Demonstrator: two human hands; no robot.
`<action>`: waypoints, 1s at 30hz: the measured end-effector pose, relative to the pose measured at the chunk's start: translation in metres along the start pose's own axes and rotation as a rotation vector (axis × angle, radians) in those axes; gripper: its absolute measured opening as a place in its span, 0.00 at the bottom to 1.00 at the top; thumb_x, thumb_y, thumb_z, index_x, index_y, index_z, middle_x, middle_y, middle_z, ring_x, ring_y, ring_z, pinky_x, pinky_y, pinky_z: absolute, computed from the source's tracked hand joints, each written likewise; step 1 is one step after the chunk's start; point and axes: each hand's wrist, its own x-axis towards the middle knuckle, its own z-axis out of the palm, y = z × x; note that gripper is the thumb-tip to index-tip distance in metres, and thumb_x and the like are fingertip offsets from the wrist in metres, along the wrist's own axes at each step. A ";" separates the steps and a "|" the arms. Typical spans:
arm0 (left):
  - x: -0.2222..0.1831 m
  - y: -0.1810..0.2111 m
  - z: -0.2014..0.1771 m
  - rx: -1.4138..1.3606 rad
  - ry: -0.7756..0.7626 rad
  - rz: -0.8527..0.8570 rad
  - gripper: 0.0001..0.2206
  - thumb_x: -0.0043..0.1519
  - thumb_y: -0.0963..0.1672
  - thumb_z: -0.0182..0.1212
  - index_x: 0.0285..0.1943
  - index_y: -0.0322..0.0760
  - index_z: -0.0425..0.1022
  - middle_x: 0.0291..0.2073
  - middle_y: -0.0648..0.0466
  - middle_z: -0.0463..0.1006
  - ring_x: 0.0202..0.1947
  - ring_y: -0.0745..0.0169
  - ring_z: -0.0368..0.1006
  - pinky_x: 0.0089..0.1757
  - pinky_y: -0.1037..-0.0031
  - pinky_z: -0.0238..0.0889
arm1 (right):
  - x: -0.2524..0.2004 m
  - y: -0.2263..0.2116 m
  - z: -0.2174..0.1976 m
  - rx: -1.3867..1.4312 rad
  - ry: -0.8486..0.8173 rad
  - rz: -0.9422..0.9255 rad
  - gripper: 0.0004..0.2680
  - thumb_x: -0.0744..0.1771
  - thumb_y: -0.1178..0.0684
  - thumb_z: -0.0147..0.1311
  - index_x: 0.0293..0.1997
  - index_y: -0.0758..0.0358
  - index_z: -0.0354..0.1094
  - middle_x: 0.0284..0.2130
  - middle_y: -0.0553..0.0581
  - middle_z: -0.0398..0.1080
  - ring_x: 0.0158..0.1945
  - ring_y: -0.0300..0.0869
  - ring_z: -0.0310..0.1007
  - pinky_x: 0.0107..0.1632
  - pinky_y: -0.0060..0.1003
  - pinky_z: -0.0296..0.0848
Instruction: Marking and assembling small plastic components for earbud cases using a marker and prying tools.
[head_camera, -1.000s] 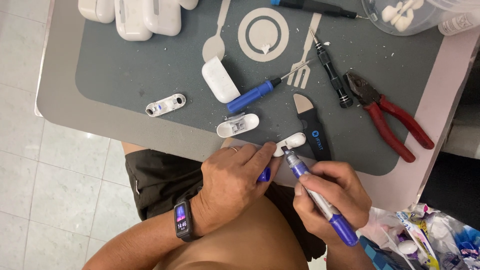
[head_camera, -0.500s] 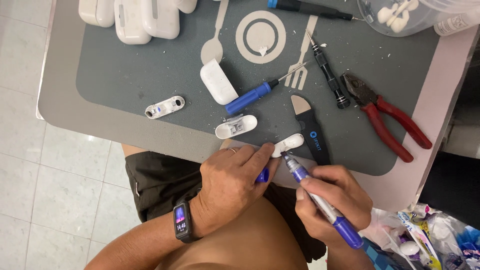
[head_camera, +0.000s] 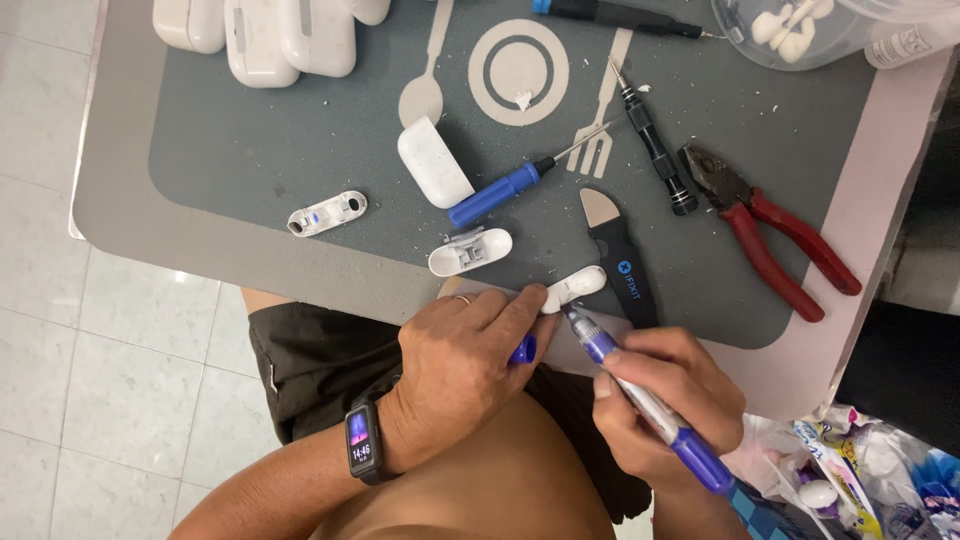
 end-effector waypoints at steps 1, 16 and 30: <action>-0.001 0.000 0.000 -0.006 -0.015 -0.007 0.09 0.66 0.48 0.66 0.48 0.40 0.79 0.25 0.57 0.71 0.21 0.54 0.69 0.23 0.64 0.59 | -0.006 0.003 -0.001 -0.031 0.014 0.050 0.05 0.62 0.64 0.58 0.38 0.63 0.72 0.34 0.62 0.74 0.29 0.42 0.71 0.34 0.30 0.68; -0.021 -0.081 -0.080 -0.124 0.108 -0.483 0.08 0.64 0.45 0.68 0.45 0.38 0.78 0.34 0.55 0.78 0.33 0.61 0.70 0.38 0.70 0.63 | -0.019 0.035 0.024 0.293 0.424 0.006 0.09 0.69 0.55 0.49 0.54 0.62 0.58 0.30 0.74 0.66 0.32 0.54 0.72 0.43 0.52 0.82; 0.000 -0.180 -0.070 0.411 0.087 -0.222 0.16 0.70 0.51 0.70 0.57 0.36 0.81 0.44 0.48 0.75 0.38 0.43 0.70 0.36 0.59 0.64 | -0.005 0.039 0.005 0.582 0.605 0.462 0.15 0.67 0.49 0.47 0.59 0.60 0.62 0.31 0.69 0.69 0.25 0.49 0.68 0.37 0.45 0.79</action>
